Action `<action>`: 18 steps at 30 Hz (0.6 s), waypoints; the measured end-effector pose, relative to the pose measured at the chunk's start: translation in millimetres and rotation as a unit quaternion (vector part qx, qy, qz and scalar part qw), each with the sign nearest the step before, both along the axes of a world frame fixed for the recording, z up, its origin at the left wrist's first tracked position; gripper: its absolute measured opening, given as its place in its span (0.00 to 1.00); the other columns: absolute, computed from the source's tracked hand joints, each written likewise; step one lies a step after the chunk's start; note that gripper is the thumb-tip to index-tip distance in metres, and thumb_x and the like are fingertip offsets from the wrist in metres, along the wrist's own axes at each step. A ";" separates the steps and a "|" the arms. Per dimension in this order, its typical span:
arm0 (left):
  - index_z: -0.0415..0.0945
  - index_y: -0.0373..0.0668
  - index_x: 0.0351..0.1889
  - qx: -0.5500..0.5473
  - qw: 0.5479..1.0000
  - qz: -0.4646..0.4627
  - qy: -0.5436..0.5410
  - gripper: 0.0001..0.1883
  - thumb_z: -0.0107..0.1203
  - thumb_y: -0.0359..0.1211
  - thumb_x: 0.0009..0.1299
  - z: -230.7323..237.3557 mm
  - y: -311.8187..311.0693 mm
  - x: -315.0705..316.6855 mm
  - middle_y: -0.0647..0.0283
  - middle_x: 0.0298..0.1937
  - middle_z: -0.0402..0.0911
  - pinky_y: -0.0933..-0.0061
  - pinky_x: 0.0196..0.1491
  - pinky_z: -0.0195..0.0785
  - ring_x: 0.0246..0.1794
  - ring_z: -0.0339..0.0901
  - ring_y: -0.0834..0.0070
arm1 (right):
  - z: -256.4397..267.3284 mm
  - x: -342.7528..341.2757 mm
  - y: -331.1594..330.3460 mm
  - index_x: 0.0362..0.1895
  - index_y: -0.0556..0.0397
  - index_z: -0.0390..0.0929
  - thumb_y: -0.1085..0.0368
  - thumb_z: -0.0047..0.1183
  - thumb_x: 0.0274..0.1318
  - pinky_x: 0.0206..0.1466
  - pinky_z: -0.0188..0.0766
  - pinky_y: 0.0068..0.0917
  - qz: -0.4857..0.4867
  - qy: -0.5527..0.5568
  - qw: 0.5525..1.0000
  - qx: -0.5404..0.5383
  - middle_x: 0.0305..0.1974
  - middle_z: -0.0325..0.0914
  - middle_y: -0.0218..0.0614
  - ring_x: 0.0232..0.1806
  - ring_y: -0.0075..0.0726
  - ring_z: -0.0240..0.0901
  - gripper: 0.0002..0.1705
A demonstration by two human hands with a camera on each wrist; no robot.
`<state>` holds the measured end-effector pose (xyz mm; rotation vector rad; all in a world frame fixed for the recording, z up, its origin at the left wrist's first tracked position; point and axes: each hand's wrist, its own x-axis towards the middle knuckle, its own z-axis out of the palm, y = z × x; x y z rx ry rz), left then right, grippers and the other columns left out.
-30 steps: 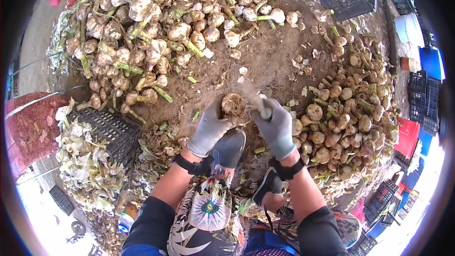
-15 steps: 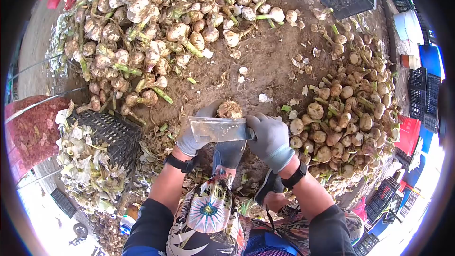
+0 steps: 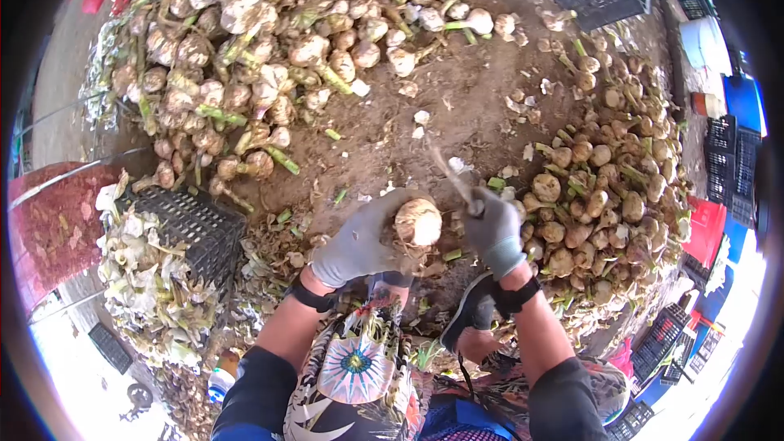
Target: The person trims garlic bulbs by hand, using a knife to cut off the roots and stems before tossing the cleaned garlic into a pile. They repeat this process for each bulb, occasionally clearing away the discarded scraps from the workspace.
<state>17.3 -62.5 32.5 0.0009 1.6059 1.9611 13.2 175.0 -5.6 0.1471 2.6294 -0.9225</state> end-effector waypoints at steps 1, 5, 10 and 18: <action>0.67 0.37 0.65 -0.095 0.995 -0.027 0.031 0.38 0.72 0.31 0.56 -6.3 -0.2 2.6 0.61 0.55 0.79 0.71 0.60 0.69 0.54 0.75 0.76 | 1.3 0.2 -2.3 0.45 0.47 0.83 0.62 0.61 0.51 0.42 0.78 0.40 0.004 -0.074 0.997 -0.016 0.37 0.83 0.45 0.40 0.54 0.81 0.15; 0.71 0.36 0.61 -0.171 0.983 -0.021 0.067 0.38 0.77 0.37 0.54 -9.2 -2.6 2.8 0.58 0.54 0.81 0.70 0.58 0.72 0.55 0.78 0.73 | 22.9 1.6 -22.8 0.47 0.46 0.81 0.61 0.65 0.46 0.39 0.77 0.39 0.064 0.013 0.994 -0.085 0.36 0.82 0.46 0.37 0.54 0.81 0.20; 0.67 0.40 0.67 0.020 0.999 0.045 -0.013 0.38 0.72 0.32 0.59 -39.3 -14.8 31.2 0.59 0.60 0.79 0.67 0.63 0.70 0.59 0.76 0.72 | 53.3 2.3 -41.3 0.45 0.48 0.80 0.65 0.63 0.40 0.38 0.75 0.44 0.191 0.078 0.978 0.013 0.34 0.78 0.41 0.35 0.52 0.79 0.22; 0.73 0.39 0.58 -0.230 0.962 -0.025 0.143 0.30 0.71 0.33 0.57 -9.5 -13.3 17.7 0.54 0.56 0.78 0.66 0.58 0.69 0.55 0.77 0.68 | -8.2 6.8 2.5 0.40 0.47 0.81 0.61 0.62 0.47 0.39 0.77 0.42 0.017 -0.043 0.990 0.137 0.35 0.83 0.41 0.36 0.54 0.81 0.14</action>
